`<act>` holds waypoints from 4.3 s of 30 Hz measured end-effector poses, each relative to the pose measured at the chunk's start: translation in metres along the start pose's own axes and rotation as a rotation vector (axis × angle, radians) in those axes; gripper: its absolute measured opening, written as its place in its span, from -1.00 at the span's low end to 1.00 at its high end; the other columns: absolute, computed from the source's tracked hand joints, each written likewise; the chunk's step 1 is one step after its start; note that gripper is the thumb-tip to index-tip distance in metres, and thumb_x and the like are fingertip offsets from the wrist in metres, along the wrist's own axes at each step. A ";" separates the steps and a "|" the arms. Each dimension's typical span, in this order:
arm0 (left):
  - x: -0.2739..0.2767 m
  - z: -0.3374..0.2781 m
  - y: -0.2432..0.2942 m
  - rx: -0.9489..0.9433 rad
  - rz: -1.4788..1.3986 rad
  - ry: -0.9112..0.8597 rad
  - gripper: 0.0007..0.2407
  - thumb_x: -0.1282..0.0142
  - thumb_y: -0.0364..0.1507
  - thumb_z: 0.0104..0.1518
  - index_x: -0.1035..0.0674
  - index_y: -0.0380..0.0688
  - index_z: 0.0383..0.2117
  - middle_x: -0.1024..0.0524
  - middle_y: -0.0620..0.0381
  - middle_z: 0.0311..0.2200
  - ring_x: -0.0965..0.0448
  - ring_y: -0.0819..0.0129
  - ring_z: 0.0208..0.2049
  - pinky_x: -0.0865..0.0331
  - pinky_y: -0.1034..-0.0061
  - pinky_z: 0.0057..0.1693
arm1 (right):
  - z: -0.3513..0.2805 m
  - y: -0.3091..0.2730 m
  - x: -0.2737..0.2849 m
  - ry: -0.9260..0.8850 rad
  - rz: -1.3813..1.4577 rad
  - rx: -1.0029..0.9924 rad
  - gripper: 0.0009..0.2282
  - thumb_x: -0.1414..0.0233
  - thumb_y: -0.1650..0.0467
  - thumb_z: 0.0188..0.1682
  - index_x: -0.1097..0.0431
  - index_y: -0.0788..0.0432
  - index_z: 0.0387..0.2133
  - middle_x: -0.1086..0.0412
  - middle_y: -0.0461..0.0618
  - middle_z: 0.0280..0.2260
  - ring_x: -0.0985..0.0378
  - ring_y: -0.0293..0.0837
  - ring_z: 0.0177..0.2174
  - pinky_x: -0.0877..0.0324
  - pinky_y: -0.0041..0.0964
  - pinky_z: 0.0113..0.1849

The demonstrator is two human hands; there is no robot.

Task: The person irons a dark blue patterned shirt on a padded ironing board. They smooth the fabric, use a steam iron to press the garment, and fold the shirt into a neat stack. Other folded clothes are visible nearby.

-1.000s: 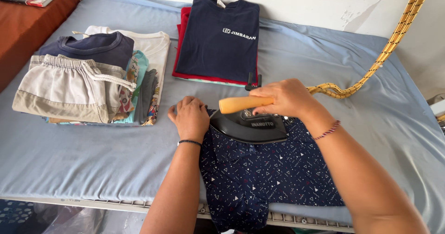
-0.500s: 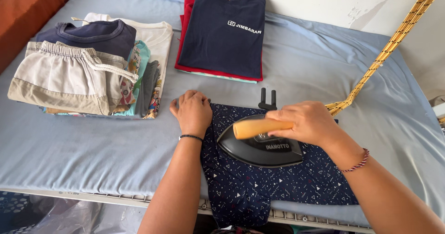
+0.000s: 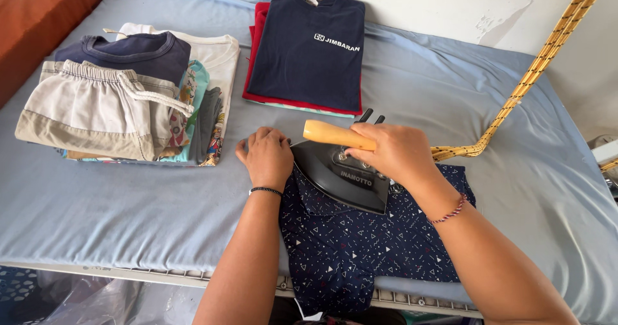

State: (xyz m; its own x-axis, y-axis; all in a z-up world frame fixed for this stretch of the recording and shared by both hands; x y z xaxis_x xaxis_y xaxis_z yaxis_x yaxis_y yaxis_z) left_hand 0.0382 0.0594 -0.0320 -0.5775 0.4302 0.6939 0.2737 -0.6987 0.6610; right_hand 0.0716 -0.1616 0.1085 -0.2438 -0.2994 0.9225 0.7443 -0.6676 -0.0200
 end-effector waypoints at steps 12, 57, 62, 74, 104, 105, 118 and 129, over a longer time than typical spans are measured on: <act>0.015 -0.010 0.009 -0.066 0.025 -0.040 -0.89 -0.23 -0.41 -0.01 -0.67 0.12 -0.37 -0.55 0.28 -0.15 -0.45 0.26 0.05 0.09 -0.10 0.35 | -0.041 -0.013 0.034 -0.193 -0.049 -0.154 -0.66 -0.20 0.15 -0.14 -0.50 -0.02 -0.13 -0.51 -0.05 -0.56 -0.58 0.03 -0.53 -0.42 -0.08 -0.48; 0.009 -0.027 0.027 -0.647 0.179 -0.486 -0.50 0.01 0.02 0.13 -0.42 0.26 0.21 -0.24 0.19 0.32 -0.09 0.24 0.38 0.23 0.08 0.42 | -0.085 0.076 0.038 -0.131 -0.256 -0.475 -0.64 -0.20 0.19 -0.12 -0.47 -0.15 -0.02 -0.55 -0.06 -0.48 -0.61 0.04 -0.45 -0.45 -0.04 -0.42; 0.009 -0.027 0.026 -0.659 0.215 -0.492 -0.50 0.05 0.03 0.16 -0.40 0.27 0.23 -0.22 0.20 0.33 -0.07 0.25 0.38 0.24 0.07 0.42 | -0.108 0.082 0.051 -0.128 -0.256 -0.460 -0.64 -0.19 0.25 -0.13 -0.47 -0.17 0.00 -0.57 -0.05 -0.43 -0.62 0.05 -0.42 -0.47 -0.03 -0.40; 0.015 -0.028 0.032 -0.606 0.228 -0.536 -0.51 0.01 0.00 0.13 -0.40 0.35 0.22 -0.19 0.25 0.34 -0.02 0.30 0.40 0.26 0.12 0.44 | -0.183 0.137 0.075 -0.139 -0.393 -0.773 -0.57 -0.21 0.18 -0.11 -0.45 -0.23 0.09 -0.58 0.00 -0.33 -0.64 0.09 -0.33 -0.50 -0.01 -0.30; 0.077 -0.008 0.027 -0.344 -0.419 -0.924 -0.60 -0.19 -0.41 -0.09 -0.64 0.03 -0.01 -0.68 0.12 -0.12 -0.66 0.29 -0.07 -0.45 0.47 0.10 | -0.046 0.002 -0.064 -0.528 0.556 -0.402 -0.81 -0.08 0.30 0.07 -0.52 0.05 -0.11 -0.56 -0.04 -0.35 -0.59 -0.09 -0.34 -0.41 -0.24 -0.20; 0.075 -0.008 0.027 -0.294 -0.501 -0.923 -0.62 -0.24 -0.36 -0.05 -0.62 0.01 -0.01 -0.67 0.10 -0.16 -0.66 0.30 -0.09 -0.45 0.46 0.06 | -0.044 0.005 -0.068 -0.515 0.593 -0.441 -0.79 -0.06 0.29 0.09 -0.52 0.10 -0.11 -0.54 0.04 -0.36 -0.55 -0.09 -0.38 -0.38 -0.25 -0.24; 0.047 -0.011 0.034 -0.105 -0.257 -0.424 -0.79 -0.20 -0.35 0.04 -0.64 -0.08 -0.21 -0.62 0.09 -0.52 -0.66 0.14 -0.44 -0.48 0.31 -0.24 | -0.030 0.008 -0.079 -0.163 0.813 -0.403 -0.59 -0.19 0.32 -0.05 -0.36 0.12 0.07 -0.53 0.00 -0.34 -0.53 -0.28 -0.40 -0.46 -0.35 -0.29; 0.044 -0.014 0.033 -0.242 -0.038 -0.416 -0.63 -0.19 -0.40 0.06 -0.49 0.17 0.05 -0.60 0.17 -0.55 -0.65 0.14 -0.43 -0.47 0.26 -0.21 | -0.030 0.006 -0.079 -0.046 0.560 -0.329 -0.81 -0.15 0.42 -0.04 -0.32 0.18 -0.21 -0.54 0.04 -0.40 -0.54 -0.06 -0.53 -0.39 -0.20 -0.47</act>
State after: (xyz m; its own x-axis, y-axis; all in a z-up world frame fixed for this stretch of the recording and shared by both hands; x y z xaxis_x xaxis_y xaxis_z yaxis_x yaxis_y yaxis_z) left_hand 0.0105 0.0473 0.0165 -0.2130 0.6157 0.7586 0.0427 -0.7699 0.6368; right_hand 0.0763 -0.1623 0.0235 0.1577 -0.6384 0.7534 0.5197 -0.5951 -0.6130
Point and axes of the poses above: each hand's wrist, its own z-axis towards the middle knuckle, its own x-axis out of the back of the hand, y = z × x, the point moved 1 cm from there along z, towards the middle knuckle
